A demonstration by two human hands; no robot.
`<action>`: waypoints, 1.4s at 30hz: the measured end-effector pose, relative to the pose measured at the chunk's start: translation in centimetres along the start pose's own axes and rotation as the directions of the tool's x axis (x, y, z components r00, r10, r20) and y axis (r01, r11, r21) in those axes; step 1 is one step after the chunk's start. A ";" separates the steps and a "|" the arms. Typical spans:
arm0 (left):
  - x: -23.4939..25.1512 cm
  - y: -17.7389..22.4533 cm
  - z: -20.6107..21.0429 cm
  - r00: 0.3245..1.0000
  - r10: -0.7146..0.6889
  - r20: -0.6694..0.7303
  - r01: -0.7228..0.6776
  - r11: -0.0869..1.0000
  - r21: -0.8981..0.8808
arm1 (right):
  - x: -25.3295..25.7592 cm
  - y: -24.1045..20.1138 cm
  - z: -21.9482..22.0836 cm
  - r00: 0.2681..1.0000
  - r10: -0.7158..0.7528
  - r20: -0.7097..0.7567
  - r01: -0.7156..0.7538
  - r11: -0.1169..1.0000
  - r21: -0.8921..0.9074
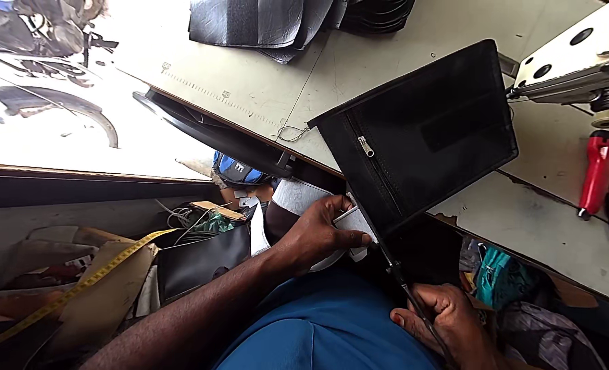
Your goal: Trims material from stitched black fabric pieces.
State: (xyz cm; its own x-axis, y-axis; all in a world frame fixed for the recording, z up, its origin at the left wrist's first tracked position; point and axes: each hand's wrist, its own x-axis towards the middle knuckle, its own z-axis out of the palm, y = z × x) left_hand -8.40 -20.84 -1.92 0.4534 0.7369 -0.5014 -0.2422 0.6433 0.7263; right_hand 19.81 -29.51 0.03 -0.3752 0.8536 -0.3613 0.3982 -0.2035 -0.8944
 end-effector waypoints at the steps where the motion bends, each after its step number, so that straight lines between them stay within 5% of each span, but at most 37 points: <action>1: -0.2 0.1 -0.1 1.000 0.008 0.003 -0.008 1.000 0.004 | -0.1 -0.2 -0.2 1.000 -0.024 -0.011 0.024 1.000 -0.016; 9: -3.9 4.3 -1.2 0.940 0.336 0.060 -0.336 0.880 0.336 | -2.7 -5.7 -4.2 0.976 -0.136 -0.172 0.123 0.989 -0.082; 11: -4.0 5.3 -1.8 0.934 0.356 0.042 -0.325 0.792 0.516 | -3.1 -5.8 -4.8 0.972 -0.145 -0.184 0.132 0.988 -0.086; 13: -3.7 5.9 -2.6 0.895 0.446 -0.016 -0.262 0.554 0.791 | -3.1 -5.6 -4.7 0.974 -0.139 -0.177 0.127 0.989 -0.077; 15: -3.2 7.1 -3.5 0.792 0.605 -0.082 -0.192 0.373 0.908 | -2.6 -5.5 -4.1 0.982 -0.125 -0.145 0.119 0.992 -0.050; 19: -0.7 10.2 -5.2 0.616 0.759 -0.211 0.016 0.255 0.967 | -0.5 -6.5 -2.1 0.998 -0.010 -0.059 0.008 0.999 -0.049; 25: 2.0 10.4 -6.1 0.682 0.699 -0.214 0.098 0.202 0.974 | 4.2 -7.2 0.4 0.979 0.200 0.032 -0.199 0.980 -0.029; 31: 2.2 9.7 -6.5 0.664 0.706 -0.248 0.034 0.303 0.952 | 8.2 -8.6 0.7 0.930 0.358 0.077 -0.366 0.911 0.191; 42: 3.3 9.7 -7.1 0.694 0.655 -0.299 0.115 0.309 0.944 | 11.8 -10.4 1.2 0.935 0.348 0.073 -0.356 0.913 0.198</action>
State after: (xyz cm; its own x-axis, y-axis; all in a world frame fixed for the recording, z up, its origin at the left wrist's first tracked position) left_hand -15.35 -10.67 0.18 -0.1001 0.9949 -0.0127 0.7871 0.0870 0.6106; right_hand 10.20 -17.88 4.72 -0.2726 0.6921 -0.6683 0.3319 -0.5844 -0.7405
